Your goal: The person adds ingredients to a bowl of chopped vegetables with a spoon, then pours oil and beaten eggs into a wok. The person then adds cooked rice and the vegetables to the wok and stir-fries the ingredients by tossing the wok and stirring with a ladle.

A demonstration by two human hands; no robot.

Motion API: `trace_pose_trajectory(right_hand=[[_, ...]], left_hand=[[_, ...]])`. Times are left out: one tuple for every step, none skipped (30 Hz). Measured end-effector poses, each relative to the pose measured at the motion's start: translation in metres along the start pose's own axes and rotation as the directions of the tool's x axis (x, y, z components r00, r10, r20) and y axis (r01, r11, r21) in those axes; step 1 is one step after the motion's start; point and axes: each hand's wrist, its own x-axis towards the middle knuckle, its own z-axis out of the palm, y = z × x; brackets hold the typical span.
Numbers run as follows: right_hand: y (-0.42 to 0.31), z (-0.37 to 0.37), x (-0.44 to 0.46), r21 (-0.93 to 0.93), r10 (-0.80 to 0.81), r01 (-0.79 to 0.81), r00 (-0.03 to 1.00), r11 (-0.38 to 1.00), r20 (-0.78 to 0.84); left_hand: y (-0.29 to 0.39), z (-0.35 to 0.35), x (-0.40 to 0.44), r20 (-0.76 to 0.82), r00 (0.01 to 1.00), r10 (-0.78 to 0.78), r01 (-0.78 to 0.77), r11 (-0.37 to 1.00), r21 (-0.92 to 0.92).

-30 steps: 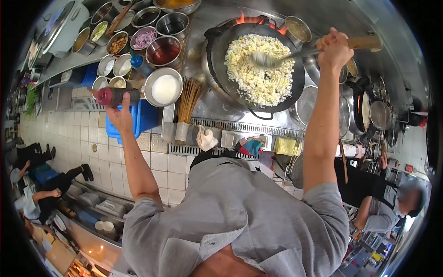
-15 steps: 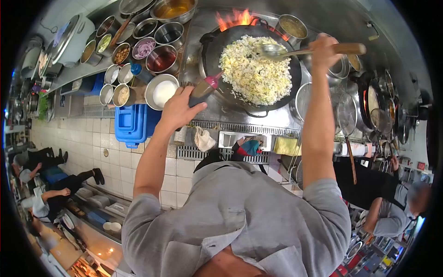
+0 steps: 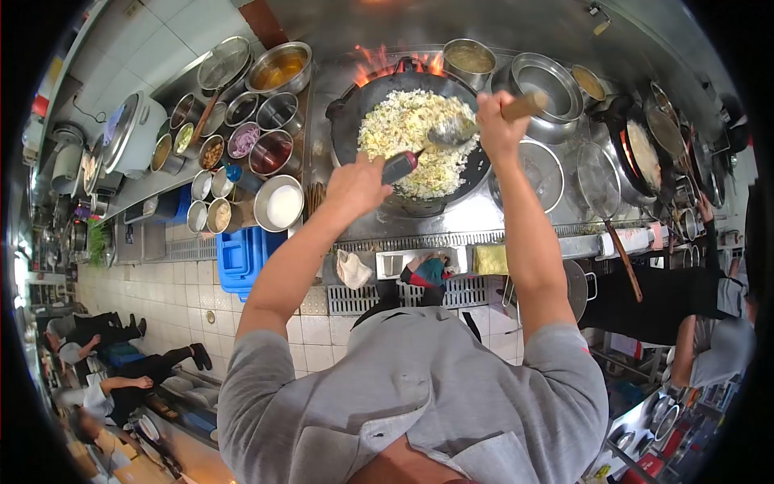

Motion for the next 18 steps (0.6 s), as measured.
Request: trace_pose_trajectory(right_hand=[[0.001, 0.002, 0.011, -0.117, -0.016, 0.011, 0.999, 0.993, -0.034], [0.0, 0.0, 0.016, -0.114, -0.038, 0.034, 0.999, 0.993, -0.035], [-0.008, 0.002, 0.023, -0.113, -0.063, 0.059, 0.997, 0.992, -0.033], [-0.014, 0.003, 0.026, -0.114, -0.084, 0.08, 0.996, 0.99, -0.031], [-0.017, 0.007, 0.024, -0.029, -0.096, 0.095, 0.995, 0.995, -0.029], [-0.004, 0.005, 0.021, -0.133, -0.157, 0.151, 0.987, 0.98, -0.042], [0.019, 0.003, 0.015, -0.237, -0.218, 0.2, 0.975, 0.951, -0.049], [0.035, 0.0, 0.011, -0.339, -0.286, 0.254, 0.957, 0.906, -0.047], [0.033, 0.0, -0.004, -0.262, -0.128, 0.131, 0.991, 0.956, 0.028], [0.017, 0.002, -0.012, -0.28, -0.051, 0.07, 0.996, 0.957, 0.075], [-0.002, 0.005, -0.015, -0.301, 0.027, 0.011, 0.992, 0.954, 0.123], [-0.024, 0.01, -0.018, -0.324, 0.107, -0.047, 0.98, 0.945, 0.169], [-0.044, 0.009, -0.022, -0.193, 0.131, -0.09, 0.969, 0.977, 0.211], [-0.067, 0.004, -0.027, -0.138, 0.163, -0.132, 0.956, 0.982, 0.246], [-0.086, -0.001, -0.034, -0.103, 0.134, -0.109, 0.949, 0.989, 0.286], [-0.098, -0.003, -0.045, -0.067, 0.11, -0.093, 0.94, 0.993, 0.324], [-0.097, -0.002, -0.058, -0.121, 0.03, 0.012, 0.941, 0.993, 0.338], [-0.087, 0.002, -0.067, -0.167, -0.056, 0.123, 0.932, 0.978, 0.358]], left_hand=[[0.001, 0.004, -0.01, 0.029, 1.0, 0.005, -0.005, 1.0, 0.013], [0.0, 0.007, -0.02, 0.057, 0.998, 0.01, -0.011, 1.0, 0.027], [-0.005, 0.009, -0.024, 0.083, 0.996, 0.014, -0.017, 0.999, 0.037], [-0.016, 0.016, -0.024, 0.073, 0.997, -0.014, 0.01, 0.998, 0.057], [-0.032, 0.028, -0.026, 0.064, 0.997, -0.045, 0.04, 0.996, 0.074], [-0.044, 0.034, -0.032, 0.057, 0.995, -0.079, 0.074, 0.993, 0.087], [-0.051, 0.027, -0.034, 0.048, 0.99, -0.132, 0.126, 0.987, 0.099], [-0.059, 0.021, -0.031, 0.028, 0.986, -0.166, 0.163, 0.981, 0.11], [-0.07, 0.018, -0.025, -0.042, 0.983, -0.178, 0.182, 0.978, 0.102], [-0.075, 0.015, -0.021, -0.107, 0.976, -0.191, 0.201, 0.975, 0.091], [-0.078, 0.013, -0.015, -0.152, 0.972, -0.177, 0.191, 0.978, 0.081], [-0.079, 0.006, -0.012, -0.195, 0.967, -0.166, 0.183, 0.98, 0.073], [-0.079, 0.001, -0.012, -0.235, 0.959, -0.156, 0.176, 0.982, 0.065], [-0.075, -0.002, -0.013, -0.227, 0.966, -0.123, 0.141, 0.988, 0.064], [-0.066, -0.004, -0.012, -0.224, 0.97, -0.091, 0.107, 0.992, 0.06], [-0.057, -0.005, -0.014, -0.216, 0.974, -0.061, 0.075, 0.996, 0.056], [-0.046, -0.006, -0.017, -0.179, 0.983, -0.036, 0.045, 0.998, 0.049], [-0.041, -0.005, -0.017, -0.17, 0.985, -0.024, 0.03, 0.999, 0.033]])
